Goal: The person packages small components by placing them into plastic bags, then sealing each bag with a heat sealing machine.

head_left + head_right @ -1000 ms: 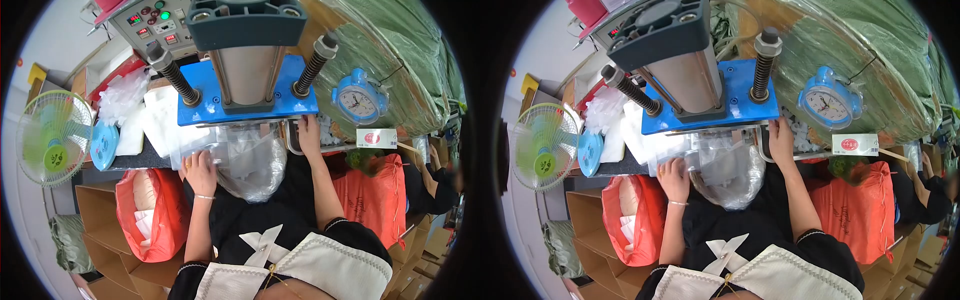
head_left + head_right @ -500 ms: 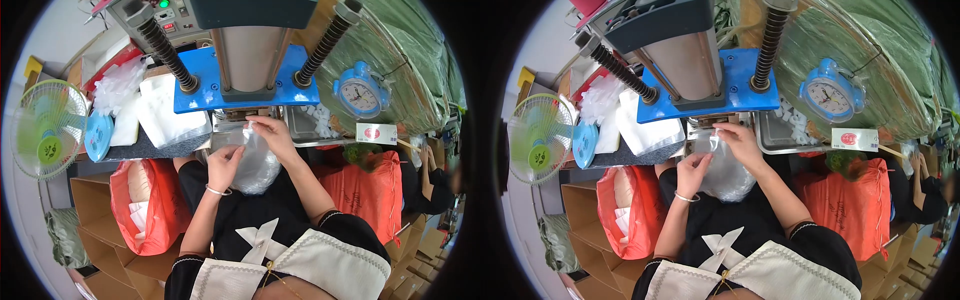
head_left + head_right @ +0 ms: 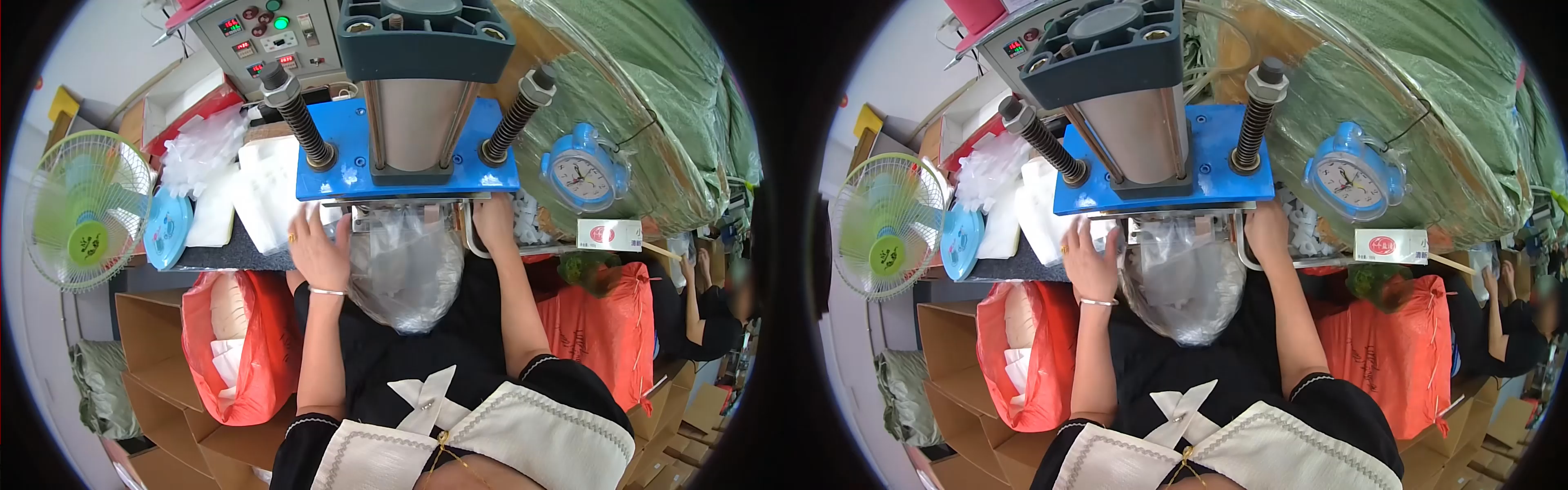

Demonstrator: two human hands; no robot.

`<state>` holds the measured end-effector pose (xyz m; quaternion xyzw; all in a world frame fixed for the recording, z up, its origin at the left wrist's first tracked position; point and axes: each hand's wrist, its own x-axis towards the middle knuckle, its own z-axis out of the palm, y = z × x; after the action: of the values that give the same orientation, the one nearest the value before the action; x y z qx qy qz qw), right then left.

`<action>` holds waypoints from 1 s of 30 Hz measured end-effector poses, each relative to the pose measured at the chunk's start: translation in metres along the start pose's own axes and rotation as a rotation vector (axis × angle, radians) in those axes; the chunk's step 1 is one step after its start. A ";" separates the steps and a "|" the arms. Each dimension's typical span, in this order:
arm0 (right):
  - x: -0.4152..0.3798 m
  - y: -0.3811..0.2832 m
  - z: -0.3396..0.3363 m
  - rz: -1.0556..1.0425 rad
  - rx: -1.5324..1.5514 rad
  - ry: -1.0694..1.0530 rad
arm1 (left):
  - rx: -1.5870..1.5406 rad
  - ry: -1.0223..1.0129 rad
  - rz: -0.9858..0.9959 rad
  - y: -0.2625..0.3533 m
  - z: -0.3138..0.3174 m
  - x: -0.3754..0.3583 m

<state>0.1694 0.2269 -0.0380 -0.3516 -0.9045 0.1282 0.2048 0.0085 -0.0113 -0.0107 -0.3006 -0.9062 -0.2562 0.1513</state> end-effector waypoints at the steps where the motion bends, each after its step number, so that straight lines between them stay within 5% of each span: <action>1: 0.002 0.003 0.000 0.010 0.085 0.052 | 0.106 0.056 0.086 -0.013 0.004 -0.002; 6: -0.011 -0.003 -0.010 0.254 0.480 0.105 | -0.032 -0.149 0.080 -0.031 0.003 -0.048; 9: -0.043 -0.036 -0.021 0.370 1.209 0.038 | -0.243 -0.168 -0.064 -0.012 -0.040 -0.033; 13: -0.043 -0.077 -0.044 0.110 1.156 -0.176 | -0.396 -0.321 -0.001 0.033 -0.058 -0.032; 17: -0.023 -0.078 -0.042 -0.242 0.823 -0.364 | -0.639 -0.491 -0.224 0.031 -0.019 -0.043; 21: -0.033 -0.083 0.000 0.140 1.176 -0.336 | -0.917 -0.528 -0.392 0.041 -0.001 -0.046; 23: -0.034 -0.076 0.002 0.101 1.118 -0.254 | -0.931 -0.555 -0.379 0.038 0.007 -0.043; 27: -0.010 -0.036 -0.019 -0.026 0.112 0.253 | -1.018 -0.602 -0.505 0.024 0.038 -0.023; 30: -0.001 0.001 -0.010 0.037 -0.173 0.048 | -1.068 -0.607 -0.518 0.024 0.060 -0.018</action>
<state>0.1754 0.2281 -0.0296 -0.3875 -0.9004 0.0450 0.1928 0.0303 0.0297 -0.0591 -0.1655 -0.7002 -0.6018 -0.3467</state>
